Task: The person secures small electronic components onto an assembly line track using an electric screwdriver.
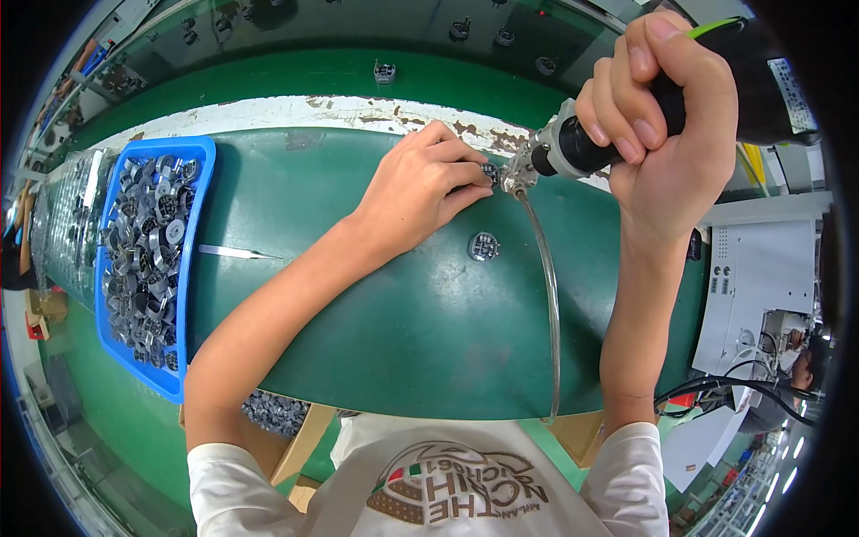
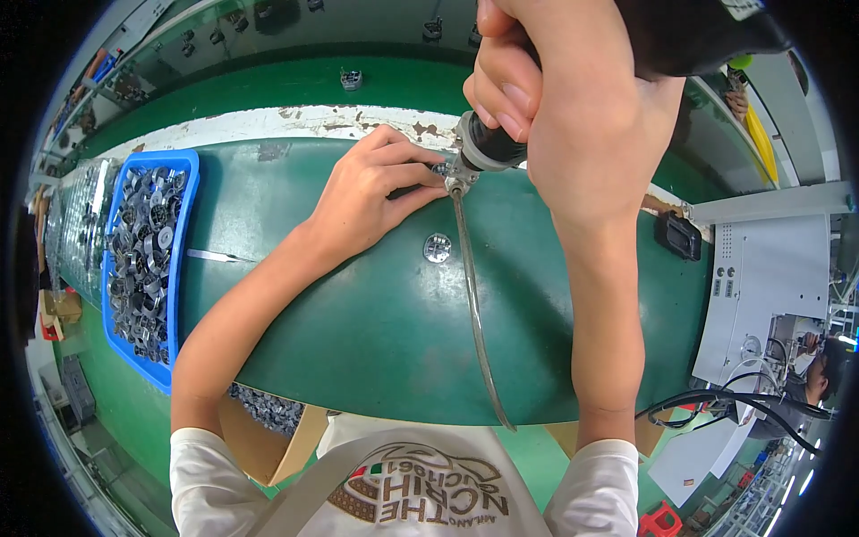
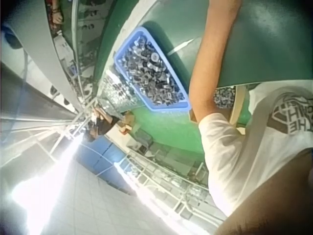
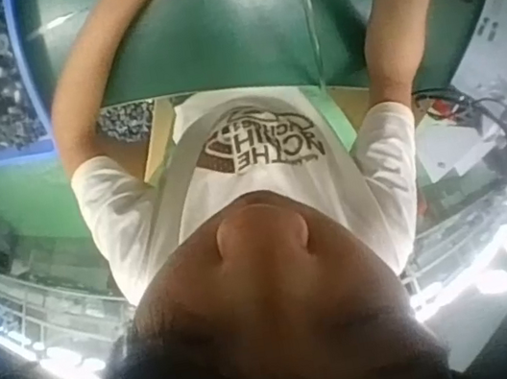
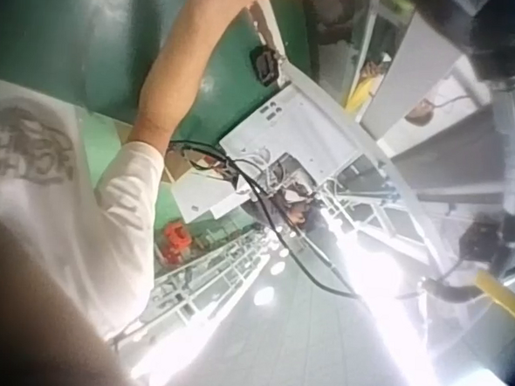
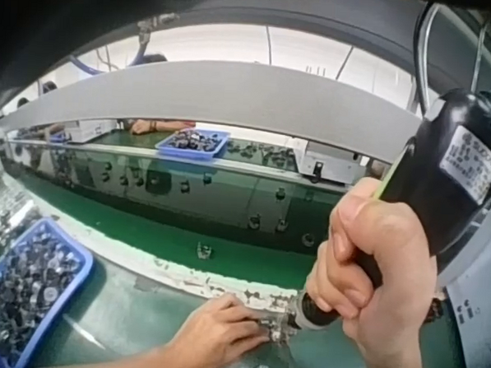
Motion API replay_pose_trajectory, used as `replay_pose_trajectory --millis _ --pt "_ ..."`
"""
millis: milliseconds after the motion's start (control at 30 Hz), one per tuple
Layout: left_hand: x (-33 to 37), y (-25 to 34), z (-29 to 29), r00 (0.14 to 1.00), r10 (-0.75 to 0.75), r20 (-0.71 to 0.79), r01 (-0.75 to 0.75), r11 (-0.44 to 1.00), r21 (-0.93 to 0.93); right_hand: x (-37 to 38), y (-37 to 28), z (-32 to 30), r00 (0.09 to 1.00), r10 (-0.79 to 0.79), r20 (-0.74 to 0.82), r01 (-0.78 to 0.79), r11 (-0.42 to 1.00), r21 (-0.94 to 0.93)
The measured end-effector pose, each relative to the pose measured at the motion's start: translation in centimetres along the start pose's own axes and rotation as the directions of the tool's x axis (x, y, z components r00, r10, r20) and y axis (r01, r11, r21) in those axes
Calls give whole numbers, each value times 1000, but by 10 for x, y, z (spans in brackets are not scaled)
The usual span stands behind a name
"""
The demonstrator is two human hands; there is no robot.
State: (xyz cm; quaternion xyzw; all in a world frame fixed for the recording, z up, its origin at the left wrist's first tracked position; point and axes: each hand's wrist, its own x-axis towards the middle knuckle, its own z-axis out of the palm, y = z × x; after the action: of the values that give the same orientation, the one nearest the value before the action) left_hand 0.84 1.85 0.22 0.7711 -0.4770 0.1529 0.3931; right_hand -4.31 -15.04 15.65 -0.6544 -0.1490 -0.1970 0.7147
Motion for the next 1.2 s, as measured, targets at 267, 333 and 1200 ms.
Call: replay_pose_trajectory --millis 267,333,1200 --pt "2 2 -2 999 -30 19 31 999 -25 1 2 0 998 4 -55 -5 1000 -12" --pt "2 3 -2 999 -31 23 32 999 -22 1 2 1 997 6 -75 -8 1000 -19" --pt "29 4 -34 946 -107 306 245 853 -461 -8 -57 -25 985 -169 33 166 984 66"
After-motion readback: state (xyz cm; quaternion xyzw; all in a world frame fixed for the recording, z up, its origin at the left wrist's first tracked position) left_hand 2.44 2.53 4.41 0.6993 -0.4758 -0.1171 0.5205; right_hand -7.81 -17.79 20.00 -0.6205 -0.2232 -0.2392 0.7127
